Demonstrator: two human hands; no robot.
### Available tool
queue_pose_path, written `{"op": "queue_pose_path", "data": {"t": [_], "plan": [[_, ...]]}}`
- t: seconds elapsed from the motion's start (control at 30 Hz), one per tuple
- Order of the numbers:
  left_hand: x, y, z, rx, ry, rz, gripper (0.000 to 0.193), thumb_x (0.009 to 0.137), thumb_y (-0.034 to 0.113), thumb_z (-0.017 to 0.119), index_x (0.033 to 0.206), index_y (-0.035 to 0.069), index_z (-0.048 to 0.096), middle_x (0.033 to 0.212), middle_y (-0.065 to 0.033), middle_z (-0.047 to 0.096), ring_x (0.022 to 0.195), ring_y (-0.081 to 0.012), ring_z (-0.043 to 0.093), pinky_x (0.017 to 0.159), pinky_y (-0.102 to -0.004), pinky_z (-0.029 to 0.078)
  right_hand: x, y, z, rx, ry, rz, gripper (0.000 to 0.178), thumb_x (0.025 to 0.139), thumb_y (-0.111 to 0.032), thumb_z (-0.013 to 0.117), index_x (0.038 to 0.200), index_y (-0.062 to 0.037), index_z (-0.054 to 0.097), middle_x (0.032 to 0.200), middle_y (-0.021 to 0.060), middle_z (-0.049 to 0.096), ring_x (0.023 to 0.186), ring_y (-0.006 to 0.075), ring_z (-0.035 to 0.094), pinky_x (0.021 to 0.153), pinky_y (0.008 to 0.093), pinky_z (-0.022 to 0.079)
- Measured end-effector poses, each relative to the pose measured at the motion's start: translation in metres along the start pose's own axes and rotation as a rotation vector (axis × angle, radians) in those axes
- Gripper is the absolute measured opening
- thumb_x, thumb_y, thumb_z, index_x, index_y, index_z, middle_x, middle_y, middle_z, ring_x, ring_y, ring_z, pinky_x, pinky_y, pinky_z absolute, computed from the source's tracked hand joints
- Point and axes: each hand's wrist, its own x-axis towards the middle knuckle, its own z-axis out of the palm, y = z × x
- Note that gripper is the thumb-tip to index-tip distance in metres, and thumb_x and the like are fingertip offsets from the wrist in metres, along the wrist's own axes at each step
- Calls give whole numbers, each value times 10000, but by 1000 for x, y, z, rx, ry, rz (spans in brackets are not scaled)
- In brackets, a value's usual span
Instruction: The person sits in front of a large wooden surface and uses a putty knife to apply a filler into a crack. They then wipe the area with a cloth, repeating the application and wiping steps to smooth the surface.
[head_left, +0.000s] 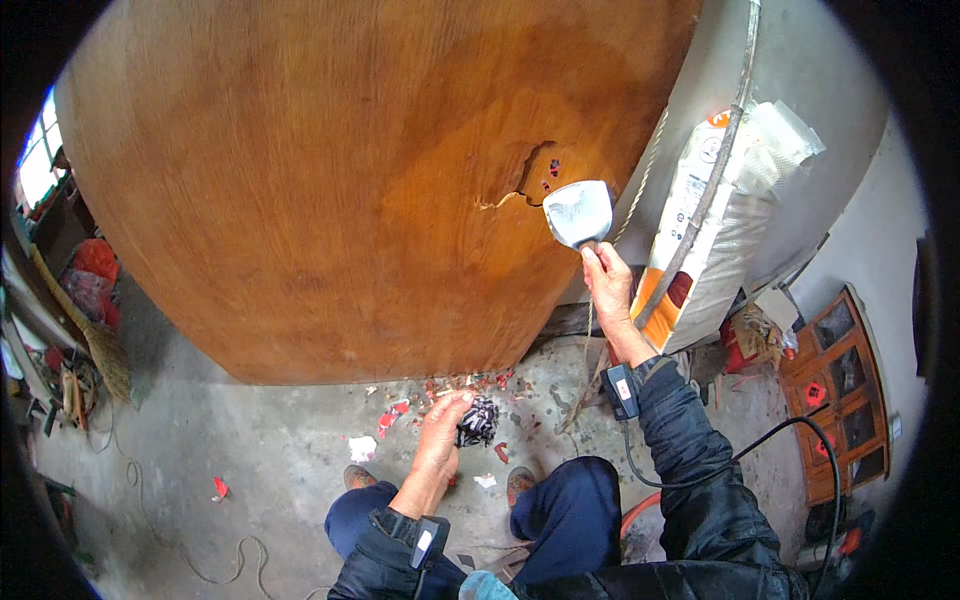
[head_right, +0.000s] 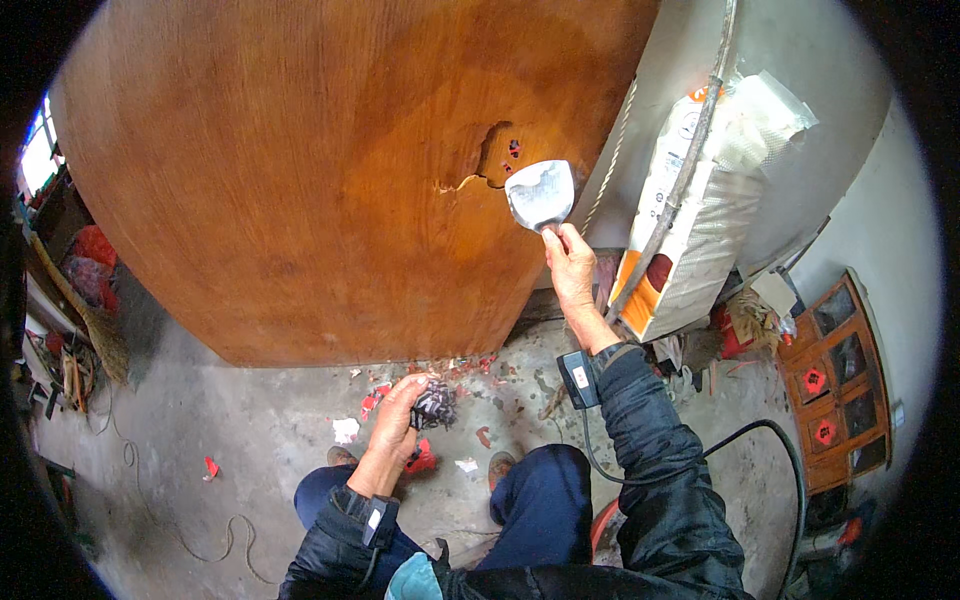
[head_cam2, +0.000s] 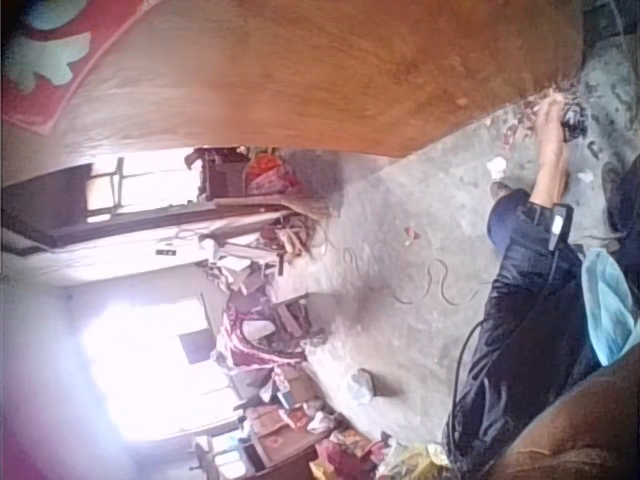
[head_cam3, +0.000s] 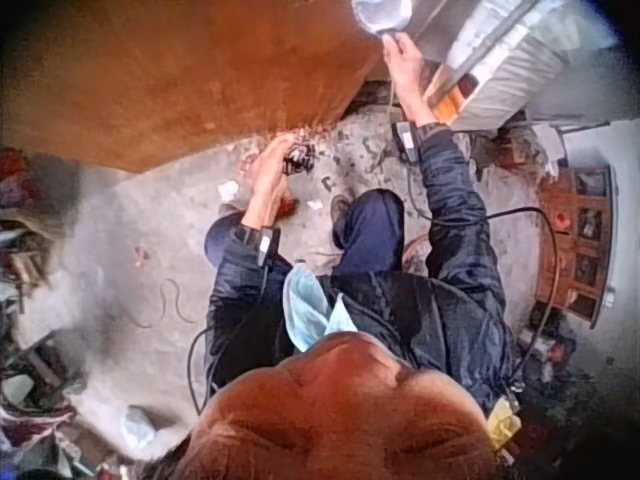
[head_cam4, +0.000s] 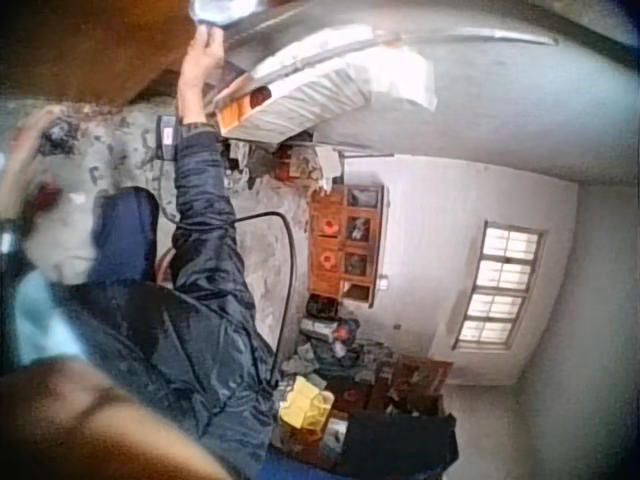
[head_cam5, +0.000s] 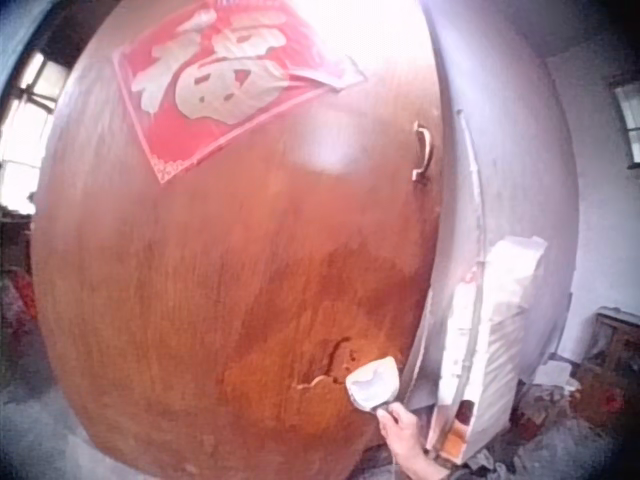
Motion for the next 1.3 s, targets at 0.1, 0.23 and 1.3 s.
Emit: {"op": "queue_pose_path", "data": {"t": [0.1, 0.23, 1.3], "plan": [[-1, 0, 2, 22, -9, -11, 119, 810, 132, 613, 900, 56, 632, 877, 7, 619, 850, -87, 543, 791, -231, 396, 7, 1, 5, 1, -14, -64, 239, 881, -169, 539, 682, -97, 429, 591, -59, 396, 516, 21, 346, 445, 176, 287], [-3, 2, 3, 14, -9, -13, 119, 811, 135, 612, 900, 58, 631, 873, 12, 616, 845, -83, 541, 784, -226, 396, 14, 2, 10, -46, -13, -124, 233, 885, -154, 533, 686, -90, 430, 594, -59, 381, 523, 26, 342, 457, 183, 293], [35, 22, 26, 155, 7, 155, 51, 691, -10, 488, 714, 22, 521, 666, -50, 536, 609, -148, 522, 568, -257, 436, -101, 38, -193, 62, 62, 274, 191, 856, -150, 557, 692, -88, 481, 545, -59, 424, 443, 21, 373, 388, 183, 283]]}}
